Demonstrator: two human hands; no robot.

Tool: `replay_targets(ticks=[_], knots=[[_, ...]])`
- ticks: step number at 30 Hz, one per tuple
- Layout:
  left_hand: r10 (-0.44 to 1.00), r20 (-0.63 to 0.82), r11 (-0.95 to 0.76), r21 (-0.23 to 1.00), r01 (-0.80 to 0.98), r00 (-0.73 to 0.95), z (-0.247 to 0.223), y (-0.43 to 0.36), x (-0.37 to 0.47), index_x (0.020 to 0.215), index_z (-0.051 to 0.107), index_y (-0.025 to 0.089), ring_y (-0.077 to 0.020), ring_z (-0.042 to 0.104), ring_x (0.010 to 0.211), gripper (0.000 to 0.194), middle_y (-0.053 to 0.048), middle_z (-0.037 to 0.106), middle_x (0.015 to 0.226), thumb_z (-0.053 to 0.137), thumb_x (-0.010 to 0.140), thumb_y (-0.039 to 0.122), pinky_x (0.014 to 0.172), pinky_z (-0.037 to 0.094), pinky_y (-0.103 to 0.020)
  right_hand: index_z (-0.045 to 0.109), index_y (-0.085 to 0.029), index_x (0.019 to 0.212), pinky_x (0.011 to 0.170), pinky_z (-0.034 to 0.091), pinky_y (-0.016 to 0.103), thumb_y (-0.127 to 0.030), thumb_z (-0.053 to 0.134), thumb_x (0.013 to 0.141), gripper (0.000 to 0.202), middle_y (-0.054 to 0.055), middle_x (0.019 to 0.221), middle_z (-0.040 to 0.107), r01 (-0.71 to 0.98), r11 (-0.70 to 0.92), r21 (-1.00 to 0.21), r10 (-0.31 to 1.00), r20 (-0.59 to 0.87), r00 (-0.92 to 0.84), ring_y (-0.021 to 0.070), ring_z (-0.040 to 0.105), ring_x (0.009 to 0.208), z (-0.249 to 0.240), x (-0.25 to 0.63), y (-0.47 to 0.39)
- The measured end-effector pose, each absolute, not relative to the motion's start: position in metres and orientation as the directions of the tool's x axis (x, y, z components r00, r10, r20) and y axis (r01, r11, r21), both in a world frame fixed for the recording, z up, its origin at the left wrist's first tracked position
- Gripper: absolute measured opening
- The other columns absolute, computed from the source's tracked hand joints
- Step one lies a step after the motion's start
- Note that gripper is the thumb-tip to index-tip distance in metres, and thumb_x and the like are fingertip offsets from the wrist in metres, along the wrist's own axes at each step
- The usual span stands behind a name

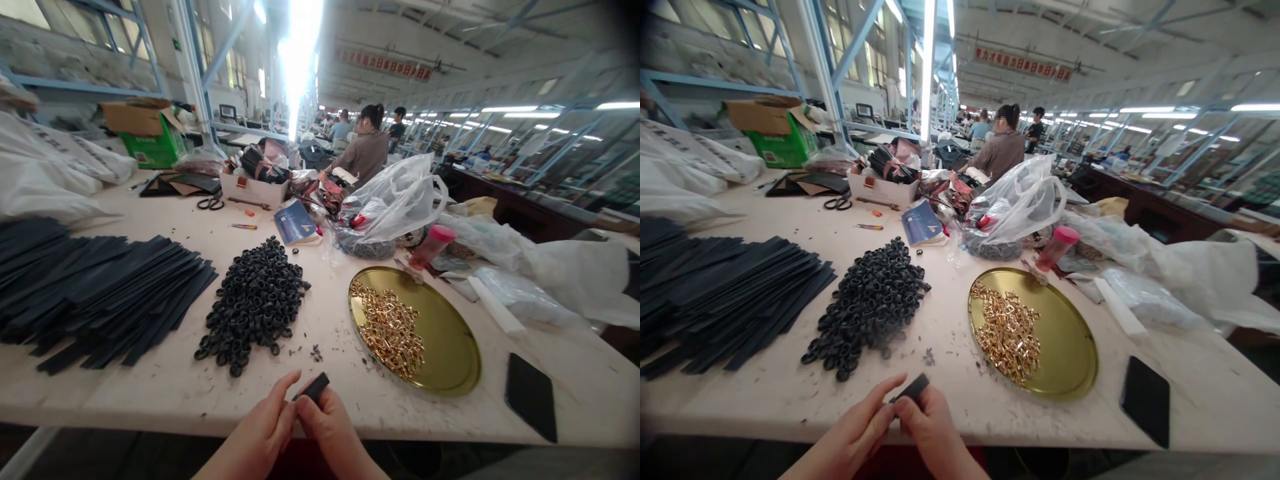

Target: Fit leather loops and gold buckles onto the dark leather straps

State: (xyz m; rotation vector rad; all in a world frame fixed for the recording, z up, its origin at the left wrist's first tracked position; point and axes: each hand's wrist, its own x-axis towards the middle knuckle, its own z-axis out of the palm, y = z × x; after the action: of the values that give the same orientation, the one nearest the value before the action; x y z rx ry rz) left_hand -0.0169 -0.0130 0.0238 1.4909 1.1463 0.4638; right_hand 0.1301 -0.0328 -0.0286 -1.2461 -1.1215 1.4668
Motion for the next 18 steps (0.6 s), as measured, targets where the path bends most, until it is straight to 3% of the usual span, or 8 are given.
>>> replay_targets(ticks=[3, 5, 8, 12, 18], knots=[[0.861, -0.267, 0.11, 0.929, 0.353, 0.433, 0.023, 0.004, -0.021, 0.099, 0.058, 0.02, -0.0174, 0.051, 0.076, 0.032, -0.001, 0.057, 0.072, 0.042, 0.081, 0.041, 0.071, 0.039, -0.023, 0.054, -0.017, 0.071, 0.051, 0.035, 0.023, -0.053, 0.037, 0.081, 0.041, -0.001, 0.056, 0.049, 0.345, -0.035, -0.938, 0.997, -0.057, -0.051, 0.0121, 0.045, 0.053, -0.016, 0.166, 0.003], [0.877, -0.286, 0.144, 0.923, 0.357, 0.387, 0.021, 0.014, -0.023, 0.086, 0.06, 0.019, -0.0162, 0.049, 0.07, 0.028, 0.0, 0.054, 0.067, 0.042, 0.08, 0.04, 0.064, 0.038, -0.022, 0.055, -0.018, 0.075, 0.056, 0.038, 0.024, -0.045, 0.032, 0.085, 0.037, 0.001, 0.065, 0.056, 0.739, -0.072, -0.67, 0.987, 0.057, 0.149, 0.0141, 0.051, 0.061, -0.006, 0.204, 0.041], [0.895, -0.296, 0.168, 0.917, 0.362, 0.335, 0.012, 0.023, -0.024, 0.078, 0.058, 0.018, -0.0148, 0.045, 0.064, 0.026, 0.002, 0.05, 0.062, 0.043, 0.078, 0.039, 0.059, 0.034, -0.022, 0.056, -0.016, 0.084, 0.068, 0.038, 0.028, -0.033, 0.04, 0.083, 0.024, 0.007, 0.084, 0.061, 0.841, -0.159, -0.518, 0.963, 0.105, 0.247, 0.0179, 0.054, 0.078, 0.001, 0.255, 0.102], [0.896, -0.301, 0.171, 0.912, 0.374, 0.325, 0.002, 0.026, -0.023, 0.076, 0.058, 0.018, -0.0144, 0.044, 0.062, 0.026, 0.002, 0.047, 0.061, 0.041, 0.078, 0.038, 0.059, 0.033, -0.023, 0.057, -0.015, 0.073, 0.063, 0.037, 0.028, -0.031, 0.051, 0.075, 0.018, 0.009, 0.076, 0.061, 0.894, -0.241, -0.377, 0.957, 0.063, 0.284, 0.02, 0.056, 0.073, -0.011, 0.28, 0.151], [0.873, -0.342, 0.195, 0.898, 0.394, 0.348, 0.007, 0.024, -0.02, 0.072, 0.052, 0.019, -0.0127, 0.043, 0.053, 0.021, 0.005, 0.044, 0.052, 0.039, 0.079, 0.033, 0.053, 0.031, -0.022, 0.054, -0.017, 0.069, 0.063, 0.035, 0.027, -0.02, 0.052, 0.072, 0.005, 0.006, 0.075, 0.059, 0.909, -0.196, -0.369, 0.964, 0.099, 0.248, 0.0183, 0.054, 0.073, -0.014, 0.274, 0.146]])
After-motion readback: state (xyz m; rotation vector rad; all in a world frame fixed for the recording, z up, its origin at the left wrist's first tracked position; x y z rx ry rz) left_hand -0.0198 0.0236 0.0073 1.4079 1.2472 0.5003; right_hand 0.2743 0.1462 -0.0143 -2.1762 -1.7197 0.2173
